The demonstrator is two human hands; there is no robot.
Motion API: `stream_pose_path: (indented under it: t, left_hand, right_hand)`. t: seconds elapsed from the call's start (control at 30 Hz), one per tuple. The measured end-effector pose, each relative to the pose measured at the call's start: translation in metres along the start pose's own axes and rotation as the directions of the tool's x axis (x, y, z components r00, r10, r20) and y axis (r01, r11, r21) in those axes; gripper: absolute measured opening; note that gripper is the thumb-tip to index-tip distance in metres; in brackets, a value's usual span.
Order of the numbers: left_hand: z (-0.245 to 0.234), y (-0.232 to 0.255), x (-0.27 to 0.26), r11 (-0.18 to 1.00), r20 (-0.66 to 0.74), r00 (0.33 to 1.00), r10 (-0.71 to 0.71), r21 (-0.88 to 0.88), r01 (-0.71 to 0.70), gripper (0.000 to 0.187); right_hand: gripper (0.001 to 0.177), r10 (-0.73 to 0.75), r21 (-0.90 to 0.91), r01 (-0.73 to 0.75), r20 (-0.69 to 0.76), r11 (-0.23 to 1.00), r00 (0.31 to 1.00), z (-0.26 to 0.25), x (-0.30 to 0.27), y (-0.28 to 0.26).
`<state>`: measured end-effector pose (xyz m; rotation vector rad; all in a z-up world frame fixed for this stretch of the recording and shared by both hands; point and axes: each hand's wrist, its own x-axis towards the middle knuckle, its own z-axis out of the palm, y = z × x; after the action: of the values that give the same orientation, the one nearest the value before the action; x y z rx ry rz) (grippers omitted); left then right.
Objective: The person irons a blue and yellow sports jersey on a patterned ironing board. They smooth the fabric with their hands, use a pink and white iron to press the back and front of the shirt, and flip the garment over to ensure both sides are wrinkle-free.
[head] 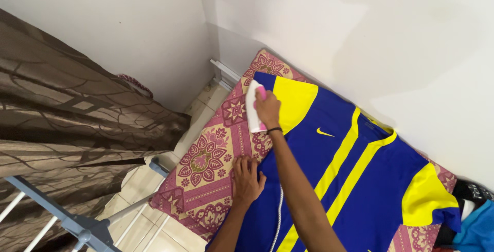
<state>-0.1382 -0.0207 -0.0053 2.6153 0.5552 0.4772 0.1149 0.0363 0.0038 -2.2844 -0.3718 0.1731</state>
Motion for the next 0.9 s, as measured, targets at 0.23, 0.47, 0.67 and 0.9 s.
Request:
stream_pose_path:
  t: [0.23,0.47,0.67,0.9]
  left_hand:
    - [0.001,-0.001,0.0,1.0,-0.024,1.0,0.001,-0.019,-0.001,0.05]
    - [-0.008,0.003,0.0,0.999,-0.023,1.0,-0.005,-0.038,0.004,0.047]
    - [-0.006,0.002,0.001,1.0,0.016,1.0,-0.01,-0.027,0.01,0.047]
    - [-0.003,0.001,-0.001,1.0,0.022,1.0,-0.012,-0.027,0.012,0.048]
  right_hand:
    - [0.054,0.046,0.103,-0.048,0.023,0.994,0.999,-0.014,-0.007,-0.017]
    - [0.05,0.22,0.13,-0.212,-0.053,0.969,0.974,-0.112,-0.01,0.03]
    - [0.051,0.22,0.107,-0.212,-0.072,0.971,0.973,-0.123,-0.037,0.042]
    - [0.046,0.01,0.006,-0.009,-0.125,1.0,0.992,-0.056,-0.038,0.032]
